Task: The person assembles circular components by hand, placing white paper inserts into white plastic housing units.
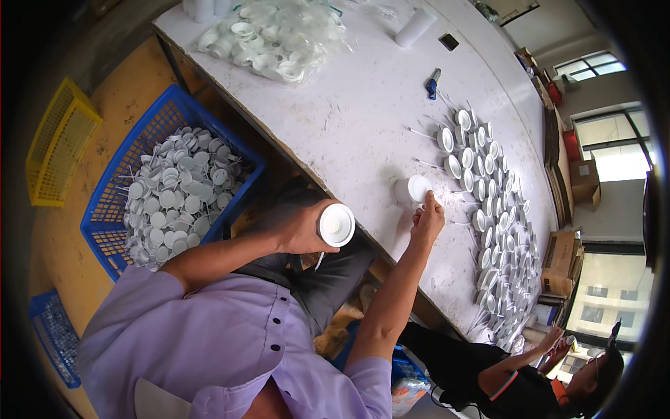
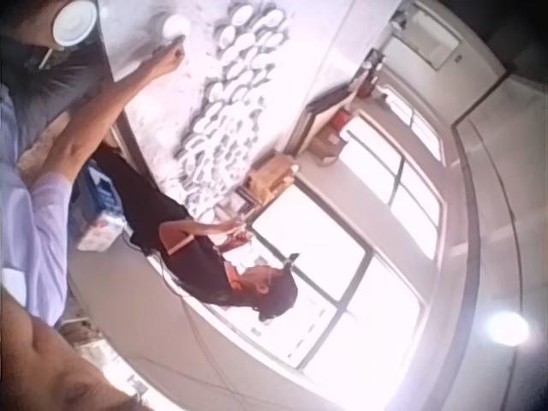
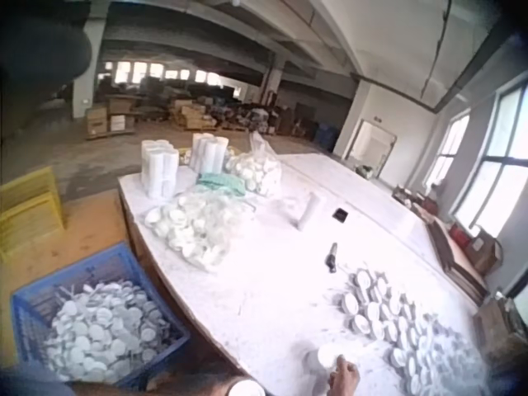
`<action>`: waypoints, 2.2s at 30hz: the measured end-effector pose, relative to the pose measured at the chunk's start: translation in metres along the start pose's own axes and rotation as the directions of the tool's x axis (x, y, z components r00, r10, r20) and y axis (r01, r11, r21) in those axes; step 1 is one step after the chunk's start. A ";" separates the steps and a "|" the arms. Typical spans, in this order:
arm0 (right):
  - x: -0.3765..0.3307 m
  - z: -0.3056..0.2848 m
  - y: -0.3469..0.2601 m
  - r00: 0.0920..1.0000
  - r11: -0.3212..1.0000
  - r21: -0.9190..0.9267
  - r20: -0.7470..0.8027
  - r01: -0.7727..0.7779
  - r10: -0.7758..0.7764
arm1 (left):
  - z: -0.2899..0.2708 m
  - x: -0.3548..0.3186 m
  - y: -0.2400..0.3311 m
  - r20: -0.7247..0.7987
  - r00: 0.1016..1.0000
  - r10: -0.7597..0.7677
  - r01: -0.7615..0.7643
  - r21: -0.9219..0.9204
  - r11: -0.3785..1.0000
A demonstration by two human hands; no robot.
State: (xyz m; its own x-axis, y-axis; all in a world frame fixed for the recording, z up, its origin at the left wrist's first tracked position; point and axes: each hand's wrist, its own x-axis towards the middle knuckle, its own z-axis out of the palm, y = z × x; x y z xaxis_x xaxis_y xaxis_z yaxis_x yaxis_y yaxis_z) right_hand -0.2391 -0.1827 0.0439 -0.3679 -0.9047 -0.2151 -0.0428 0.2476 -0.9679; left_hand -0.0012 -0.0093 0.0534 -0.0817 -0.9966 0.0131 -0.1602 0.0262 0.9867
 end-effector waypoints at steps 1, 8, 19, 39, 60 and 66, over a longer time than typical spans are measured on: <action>0.003 -0.004 0.003 0.998 0.997 0.066 0.043 -0.038 0.035 | 0.000 -0.001 -0.002 -0.001 1.000 0.025 -0.025 -0.001 1.000; -0.030 -0.018 -0.003 0.994 0.880 0.463 0.059 -0.109 0.092 | -0.001 -0.005 -0.001 -0.009 0.999 0.035 -0.035 0.006 0.999; -0.136 -0.016 0.007 0.961 0.655 0.709 0.258 -0.261 0.103 | 0.002 0.008 0.019 0.135 0.990 -0.039 0.052 -0.092 0.994; -0.173 -0.006 0.025 0.938 0.689 0.643 0.301 -0.333 0.172 | -0.005 0.005 0.022 0.096 0.995 0.003 0.005 -0.080 0.997; -0.190 0.020 0.039 0.933 0.907 0.370 0.354 -0.199 0.060 | 0.004 0.007 -0.003 0.128 0.992 -0.007 0.023 -0.128 0.991; -0.190 0.020 0.039 0.931 0.898 0.395 0.363 -0.195 0.042 | 0.003 0.006 0.003 0.141 0.990 -0.017 0.027 -0.073 0.997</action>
State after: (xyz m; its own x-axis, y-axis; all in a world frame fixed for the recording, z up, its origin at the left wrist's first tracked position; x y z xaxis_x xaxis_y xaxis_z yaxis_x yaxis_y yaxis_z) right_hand -0.1518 -0.0079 0.0447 -0.0065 -0.9576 -0.2881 0.4001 0.2616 -0.8783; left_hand -0.0052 -0.0153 0.0555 -0.2174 -0.9757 -0.0264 -0.0904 -0.0068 0.9959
